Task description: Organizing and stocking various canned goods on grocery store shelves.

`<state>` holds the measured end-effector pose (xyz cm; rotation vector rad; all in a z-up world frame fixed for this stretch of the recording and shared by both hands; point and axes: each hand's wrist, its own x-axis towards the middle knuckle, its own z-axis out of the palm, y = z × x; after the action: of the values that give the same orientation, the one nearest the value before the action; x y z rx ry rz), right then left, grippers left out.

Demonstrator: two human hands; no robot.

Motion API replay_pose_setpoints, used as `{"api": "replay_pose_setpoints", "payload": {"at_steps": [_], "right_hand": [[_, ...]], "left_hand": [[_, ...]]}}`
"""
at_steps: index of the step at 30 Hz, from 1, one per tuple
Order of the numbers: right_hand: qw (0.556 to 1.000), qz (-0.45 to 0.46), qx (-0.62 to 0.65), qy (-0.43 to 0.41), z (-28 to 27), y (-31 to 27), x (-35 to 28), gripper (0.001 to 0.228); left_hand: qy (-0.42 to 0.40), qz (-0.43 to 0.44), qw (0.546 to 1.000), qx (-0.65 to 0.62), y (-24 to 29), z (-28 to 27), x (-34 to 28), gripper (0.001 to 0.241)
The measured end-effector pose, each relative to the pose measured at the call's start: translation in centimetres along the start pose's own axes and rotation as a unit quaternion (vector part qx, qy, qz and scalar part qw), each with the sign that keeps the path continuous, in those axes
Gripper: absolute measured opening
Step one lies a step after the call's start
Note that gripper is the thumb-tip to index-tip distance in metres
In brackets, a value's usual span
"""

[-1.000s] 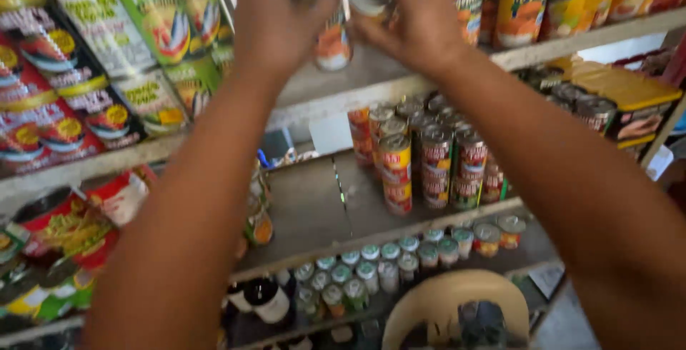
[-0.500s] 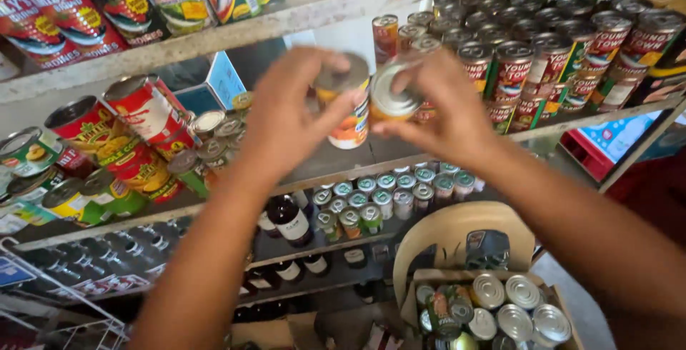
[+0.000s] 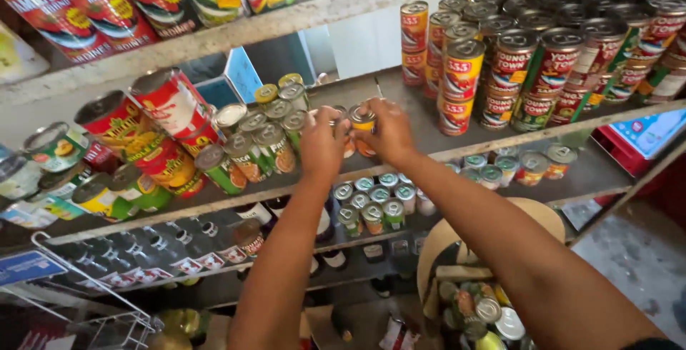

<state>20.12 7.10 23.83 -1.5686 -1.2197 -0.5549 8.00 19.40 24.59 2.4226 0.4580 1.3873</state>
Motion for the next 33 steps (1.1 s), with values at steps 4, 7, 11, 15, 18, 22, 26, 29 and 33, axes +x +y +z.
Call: {"api": "replay_pose_setpoints", "payload": {"at_steps": [4,7,11,15,18,22,26,29,33], "right_hand": [[1.0,0.019,0.009,0.005,0.7,0.0,-0.5,0.052],[0.996,0.071,0.055,0.021,0.6,1.2,-1.1,0.064],[0.971,0.194,0.049,-0.132,0.7,3.0,-1.7,0.079],[0.955,0.205,-0.081,-0.199,2.1,2.6,-0.5,0.055],[0.948,0.221,-0.134,-0.188,3.5,1.7,0.4,0.058],[0.961,0.21,-0.133,-0.119,5.5,2.2,0.5,0.061],[0.952,0.221,-0.155,-0.143,6.5,2.5,1.3,0.058],[0.954,0.196,-0.181,-0.14,7.7,3.3,1.6,0.07],[0.956,0.18,-0.174,-0.153,7.4,3.0,2.0,0.089]], "left_hand": [[-0.084,0.009,0.991,0.105,-0.9,-0.5,0.2,0.032],[-0.061,0.148,0.954,0.254,1.0,-3.3,0.4,0.046],[-0.023,0.218,0.923,0.315,0.0,-3.0,0.3,0.023],[0.001,0.218,0.921,0.323,-0.4,-2.4,1.3,0.019],[0.03,0.204,0.913,0.351,-1.8,-1.0,1.8,0.021],[0.018,0.193,0.904,0.382,-2.3,-0.5,2.7,0.023],[0.023,0.172,0.904,0.39,-3.5,0.4,3.0,0.022],[0.014,0.164,0.904,0.395,-3.5,0.1,3.4,0.03],[0.018,0.177,0.892,0.416,-3.8,0.1,3.0,0.043]]}}
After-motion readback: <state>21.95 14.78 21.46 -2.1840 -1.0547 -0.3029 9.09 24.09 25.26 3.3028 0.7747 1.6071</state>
